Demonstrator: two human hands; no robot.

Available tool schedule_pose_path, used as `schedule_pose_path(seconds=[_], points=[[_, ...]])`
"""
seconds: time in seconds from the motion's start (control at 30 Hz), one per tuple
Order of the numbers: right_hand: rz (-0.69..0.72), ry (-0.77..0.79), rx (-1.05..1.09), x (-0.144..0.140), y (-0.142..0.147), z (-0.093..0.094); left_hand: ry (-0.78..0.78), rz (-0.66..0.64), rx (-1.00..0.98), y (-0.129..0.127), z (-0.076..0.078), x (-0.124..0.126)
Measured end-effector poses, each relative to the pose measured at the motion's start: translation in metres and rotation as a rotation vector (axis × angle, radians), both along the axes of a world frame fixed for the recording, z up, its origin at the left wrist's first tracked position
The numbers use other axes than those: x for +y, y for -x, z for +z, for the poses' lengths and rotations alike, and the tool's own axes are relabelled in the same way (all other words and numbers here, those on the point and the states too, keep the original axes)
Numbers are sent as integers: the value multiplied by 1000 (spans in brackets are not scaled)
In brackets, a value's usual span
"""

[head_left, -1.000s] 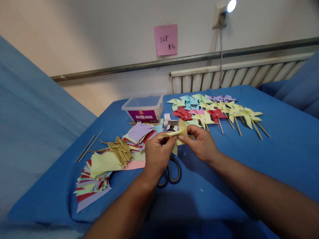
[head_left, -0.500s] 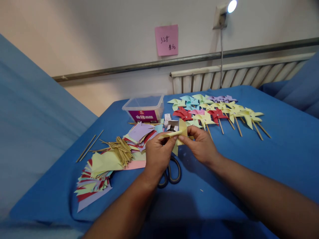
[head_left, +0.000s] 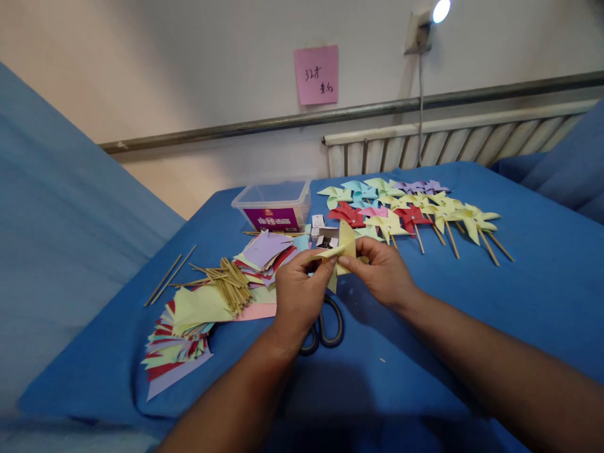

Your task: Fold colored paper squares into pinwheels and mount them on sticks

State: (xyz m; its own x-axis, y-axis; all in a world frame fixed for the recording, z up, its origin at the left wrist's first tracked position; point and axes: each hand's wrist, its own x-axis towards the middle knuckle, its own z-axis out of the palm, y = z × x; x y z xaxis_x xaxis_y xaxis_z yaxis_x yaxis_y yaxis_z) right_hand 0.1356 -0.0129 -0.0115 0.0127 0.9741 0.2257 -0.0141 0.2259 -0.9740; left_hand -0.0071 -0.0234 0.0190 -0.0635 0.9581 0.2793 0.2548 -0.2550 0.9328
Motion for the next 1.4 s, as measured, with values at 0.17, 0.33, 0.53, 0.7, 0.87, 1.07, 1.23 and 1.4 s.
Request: schedule_pose_path(seconds=[0.17, 0.33, 0.53, 0.7, 0.87, 1.07, 1.23, 1.4], points=[[73, 7, 75, 3, -3, 3, -30, -10, 5, 0, 2, -2], [117, -16, 49, 5, -6, 4, -28, -21, -2, -1, 1, -2], [63, -51, -22, 2, -8, 7, -34, -12, 2, -1, 1, -3], [18, -48, -51, -1, -6, 7, -36, -5, 12, -1, 1, -3], [-15, -39, -56, -2, -4, 7, -13, -9, 1, -2, -1, -3], [-9, -20, -8, -1, -2, 5, -8, -18, -17, -2, -2, -2], [37, 17, 117, 4, 0, -4, 99, -87, -133, -1, -5, 1], [67, 21, 124, 8, 2, -12, 166, -100, -233, -1, -7, 7]])
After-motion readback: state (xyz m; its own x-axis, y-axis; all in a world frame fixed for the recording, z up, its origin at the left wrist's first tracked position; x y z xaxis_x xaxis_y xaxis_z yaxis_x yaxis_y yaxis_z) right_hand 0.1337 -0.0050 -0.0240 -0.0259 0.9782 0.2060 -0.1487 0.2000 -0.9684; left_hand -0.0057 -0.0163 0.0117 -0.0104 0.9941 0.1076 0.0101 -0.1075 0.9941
